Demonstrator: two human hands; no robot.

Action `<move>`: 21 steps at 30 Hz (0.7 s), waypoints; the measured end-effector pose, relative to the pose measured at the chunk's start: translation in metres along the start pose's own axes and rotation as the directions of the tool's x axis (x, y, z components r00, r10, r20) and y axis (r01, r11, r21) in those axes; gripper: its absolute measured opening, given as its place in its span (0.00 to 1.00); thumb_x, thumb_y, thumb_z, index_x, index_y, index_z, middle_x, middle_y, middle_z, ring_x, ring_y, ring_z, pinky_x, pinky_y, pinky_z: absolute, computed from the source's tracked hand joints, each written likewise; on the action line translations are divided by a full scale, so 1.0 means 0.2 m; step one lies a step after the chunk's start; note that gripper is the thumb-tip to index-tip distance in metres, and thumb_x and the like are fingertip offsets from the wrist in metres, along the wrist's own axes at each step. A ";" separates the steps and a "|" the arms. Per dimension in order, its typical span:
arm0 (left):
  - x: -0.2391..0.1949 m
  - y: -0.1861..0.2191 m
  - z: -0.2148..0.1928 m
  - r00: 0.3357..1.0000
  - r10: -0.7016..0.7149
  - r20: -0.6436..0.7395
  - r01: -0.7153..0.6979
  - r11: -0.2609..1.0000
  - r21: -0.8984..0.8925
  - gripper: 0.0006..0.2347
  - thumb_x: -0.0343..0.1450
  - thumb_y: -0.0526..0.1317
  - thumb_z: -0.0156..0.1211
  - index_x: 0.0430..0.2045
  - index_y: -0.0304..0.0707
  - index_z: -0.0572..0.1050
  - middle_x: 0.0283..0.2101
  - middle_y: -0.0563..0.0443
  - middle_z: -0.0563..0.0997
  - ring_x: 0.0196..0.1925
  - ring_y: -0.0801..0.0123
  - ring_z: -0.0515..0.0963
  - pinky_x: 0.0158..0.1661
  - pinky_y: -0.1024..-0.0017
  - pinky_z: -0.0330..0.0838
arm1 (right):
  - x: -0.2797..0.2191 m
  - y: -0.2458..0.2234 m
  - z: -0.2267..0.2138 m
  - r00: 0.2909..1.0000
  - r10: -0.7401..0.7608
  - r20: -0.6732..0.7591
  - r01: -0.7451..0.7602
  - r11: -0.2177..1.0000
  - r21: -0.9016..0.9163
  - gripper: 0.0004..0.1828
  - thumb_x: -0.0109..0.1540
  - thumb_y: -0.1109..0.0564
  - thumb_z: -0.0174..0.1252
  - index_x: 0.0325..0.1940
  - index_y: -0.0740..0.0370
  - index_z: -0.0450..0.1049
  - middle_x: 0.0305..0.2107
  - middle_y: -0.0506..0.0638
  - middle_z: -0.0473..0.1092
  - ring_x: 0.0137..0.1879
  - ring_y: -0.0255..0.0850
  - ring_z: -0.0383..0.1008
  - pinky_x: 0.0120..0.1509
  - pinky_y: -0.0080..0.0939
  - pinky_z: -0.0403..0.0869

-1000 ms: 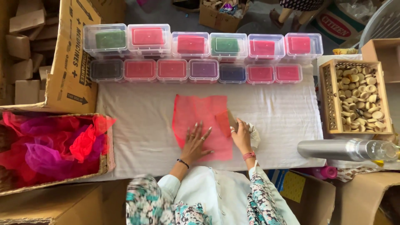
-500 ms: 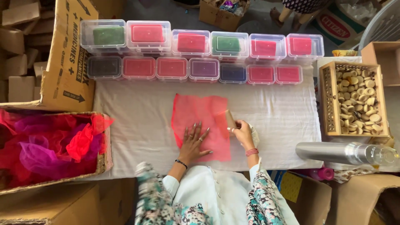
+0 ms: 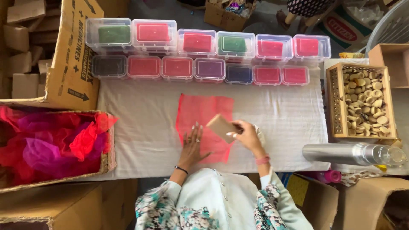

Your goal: The person wipes small brown rectangular blocks with a white cloth, wraps a red foam block in red net fabric, and places it into a clear plastic box. They then wipe the plastic box and lid with the cloth and continue wiping more blocks on the table.

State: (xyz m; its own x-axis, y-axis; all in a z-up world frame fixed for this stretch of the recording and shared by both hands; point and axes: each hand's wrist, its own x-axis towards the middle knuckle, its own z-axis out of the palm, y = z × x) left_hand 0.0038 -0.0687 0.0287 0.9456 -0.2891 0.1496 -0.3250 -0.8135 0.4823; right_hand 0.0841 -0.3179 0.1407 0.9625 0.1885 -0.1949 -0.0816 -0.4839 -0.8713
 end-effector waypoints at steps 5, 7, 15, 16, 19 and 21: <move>-0.19 -0.09 -0.08 0.974 -0.215 -0.064 0.215 0.977 -0.014 0.50 0.59 0.59 0.71 0.72 0.35 0.49 0.75 0.41 0.52 0.74 0.54 0.54 0.71 0.46 0.39 | 0.13 0.04 0.27 0.968 -0.052 0.246 0.065 0.997 -0.046 0.24 0.53 0.63 0.68 0.54 0.65 0.77 0.42 0.54 0.80 0.48 0.39 0.80 0.55 0.39 0.76; -0.27 -0.11 -0.06 0.960 -0.278 -0.043 0.279 0.960 0.019 0.48 0.60 0.57 0.72 0.71 0.36 0.51 0.73 0.42 0.54 0.71 0.53 0.56 0.70 0.47 0.40 | 0.21 0.16 0.36 0.946 -0.047 0.320 0.068 0.996 -0.053 0.24 0.53 0.62 0.68 0.54 0.65 0.77 0.42 0.55 0.80 0.49 0.41 0.81 0.57 0.40 0.76; -0.37 -0.04 -0.23 0.971 -0.189 -0.143 0.196 0.980 0.034 0.18 0.64 0.49 0.70 0.45 0.44 0.78 0.62 0.51 0.72 0.64 0.61 0.67 0.72 0.45 0.40 | 0.27 0.27 0.43 0.936 0.069 0.345 0.040 0.953 -0.300 0.26 0.52 0.60 0.69 0.55 0.62 0.78 0.45 0.58 0.78 0.54 0.49 0.79 0.61 0.46 0.75; -0.37 -0.02 -0.25 0.972 -0.191 -0.137 0.197 0.980 0.031 0.18 0.64 0.49 0.70 0.45 0.44 0.78 0.62 0.51 0.72 0.64 0.61 0.67 0.72 0.45 0.40 | 0.23 0.24 0.43 0.935 0.075 0.345 0.034 0.953 -0.300 0.26 0.52 0.60 0.69 0.55 0.62 0.78 0.45 0.58 0.78 0.54 0.49 0.79 0.61 0.46 0.75; -0.34 0.01 -0.27 0.967 -0.209 -0.148 0.218 0.975 0.048 0.15 0.60 0.48 0.71 0.35 0.43 0.80 0.58 0.48 0.74 0.63 0.60 0.68 0.68 0.44 0.38 | 0.15 0.17 0.44 0.963 -0.165 0.212 0.258 0.790 -0.556 0.23 0.52 0.57 0.73 0.51 0.58 0.81 0.45 0.58 0.73 0.56 0.56 0.70 0.66 0.52 0.67; -0.32 0.01 -0.25 0.947 -0.182 -0.266 0.190 0.982 0.002 0.13 0.65 0.48 0.70 0.36 0.44 0.80 0.53 0.52 0.77 0.60 0.61 0.71 0.69 0.44 0.42 | 0.11 0.20 0.47 0.978 -0.164 0.126 0.207 0.815 -0.541 0.31 0.52 0.56 0.72 0.60 0.60 0.75 0.49 0.57 0.69 0.60 0.56 0.65 0.66 0.51 0.68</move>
State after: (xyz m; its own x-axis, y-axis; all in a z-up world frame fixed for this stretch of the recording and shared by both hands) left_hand -0.0563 -0.0279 0.0631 0.9591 0.0087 0.2828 -0.1397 -0.8546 0.5002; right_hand 0.0778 -0.2526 0.0599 0.9225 0.3716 -0.1042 0.2721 -0.8177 -0.5073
